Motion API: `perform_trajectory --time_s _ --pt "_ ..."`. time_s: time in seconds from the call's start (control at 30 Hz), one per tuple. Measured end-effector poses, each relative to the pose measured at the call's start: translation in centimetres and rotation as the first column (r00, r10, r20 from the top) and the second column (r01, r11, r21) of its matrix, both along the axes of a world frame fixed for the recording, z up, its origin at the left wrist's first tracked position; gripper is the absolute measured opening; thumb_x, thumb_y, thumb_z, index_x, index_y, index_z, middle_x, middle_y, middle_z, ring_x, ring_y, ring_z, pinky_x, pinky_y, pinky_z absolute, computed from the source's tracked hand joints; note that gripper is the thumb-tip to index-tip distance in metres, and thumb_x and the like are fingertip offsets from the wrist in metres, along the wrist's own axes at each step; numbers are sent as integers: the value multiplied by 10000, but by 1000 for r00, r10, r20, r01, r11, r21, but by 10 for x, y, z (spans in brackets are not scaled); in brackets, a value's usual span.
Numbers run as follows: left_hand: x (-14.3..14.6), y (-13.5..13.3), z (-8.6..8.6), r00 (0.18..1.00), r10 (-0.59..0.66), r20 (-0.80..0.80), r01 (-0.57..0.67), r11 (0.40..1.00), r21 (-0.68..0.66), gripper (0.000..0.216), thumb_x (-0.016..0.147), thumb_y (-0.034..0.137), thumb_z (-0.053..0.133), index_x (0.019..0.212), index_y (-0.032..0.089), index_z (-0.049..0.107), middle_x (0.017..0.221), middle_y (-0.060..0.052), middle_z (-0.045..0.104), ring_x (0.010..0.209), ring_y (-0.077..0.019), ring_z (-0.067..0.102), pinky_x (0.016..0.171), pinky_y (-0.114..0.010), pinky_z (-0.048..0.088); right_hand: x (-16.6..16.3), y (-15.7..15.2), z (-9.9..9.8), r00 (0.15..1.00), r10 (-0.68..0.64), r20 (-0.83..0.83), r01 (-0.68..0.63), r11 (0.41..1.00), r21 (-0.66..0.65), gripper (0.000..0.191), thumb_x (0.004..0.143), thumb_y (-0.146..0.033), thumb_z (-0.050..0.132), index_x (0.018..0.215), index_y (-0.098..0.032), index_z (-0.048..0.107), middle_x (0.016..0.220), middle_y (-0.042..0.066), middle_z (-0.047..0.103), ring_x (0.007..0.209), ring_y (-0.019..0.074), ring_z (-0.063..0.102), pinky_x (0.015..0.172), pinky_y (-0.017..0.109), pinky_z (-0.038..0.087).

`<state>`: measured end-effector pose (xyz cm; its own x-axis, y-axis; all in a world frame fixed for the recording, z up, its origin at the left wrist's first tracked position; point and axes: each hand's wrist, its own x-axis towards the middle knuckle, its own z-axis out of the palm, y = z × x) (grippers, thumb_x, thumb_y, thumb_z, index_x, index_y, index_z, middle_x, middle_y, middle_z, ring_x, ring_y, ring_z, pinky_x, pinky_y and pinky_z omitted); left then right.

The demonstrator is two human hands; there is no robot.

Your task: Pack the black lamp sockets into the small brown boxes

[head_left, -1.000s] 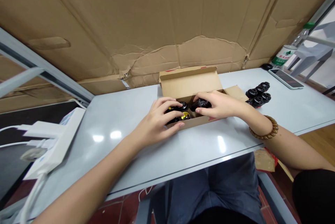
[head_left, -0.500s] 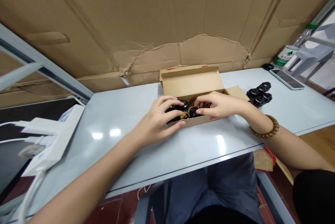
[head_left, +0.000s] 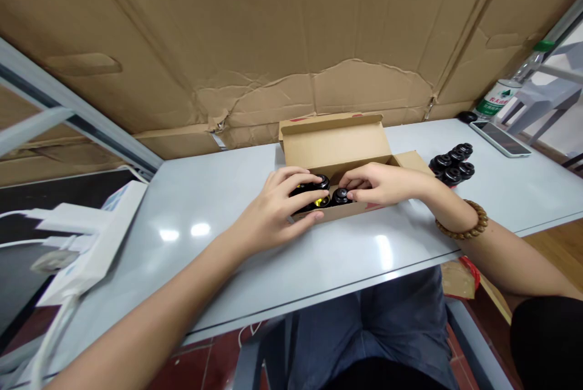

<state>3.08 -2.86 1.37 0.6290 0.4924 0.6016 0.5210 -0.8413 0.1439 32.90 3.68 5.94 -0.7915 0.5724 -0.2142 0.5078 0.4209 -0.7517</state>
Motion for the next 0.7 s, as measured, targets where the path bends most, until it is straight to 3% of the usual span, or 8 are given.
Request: perform_trajectory --time_s 0.23,0.53,0.7 --pt "0 -1 -3 998 34 -47 -35 999 -32 278 1102 286 689 1334 294 843 1494 -126 752 1396 -374 610 1183 -645 544 0 -3 5 998 -19 -61 18 1000 -15 420 1041 -473 689 1310 -160 770 1311 142 847 1010 231 807 707 295 655" --pt "0 -1 0 999 18 -37 -19 999 -34 287 1094 264 702 1355 270 820 1462 -138 764 1378 -364 625 1179 -621 550 -3 -5 9 999 -36 -32 40 992 116 399 1062 -434 630 1262 -141 812 1106 108 876 688 150 734 691 304 579" --pt "-1 -1 2 999 18 -29 -19 999 -33 287 1107 280 683 1370 260 795 1448 -138 770 1367 -355 633 1171 -610 558 13 -4 28 963 -115 -243 160 972 173 367 1029 -480 669 1201 -191 817 1135 107 872 983 245 801 891 391 631"
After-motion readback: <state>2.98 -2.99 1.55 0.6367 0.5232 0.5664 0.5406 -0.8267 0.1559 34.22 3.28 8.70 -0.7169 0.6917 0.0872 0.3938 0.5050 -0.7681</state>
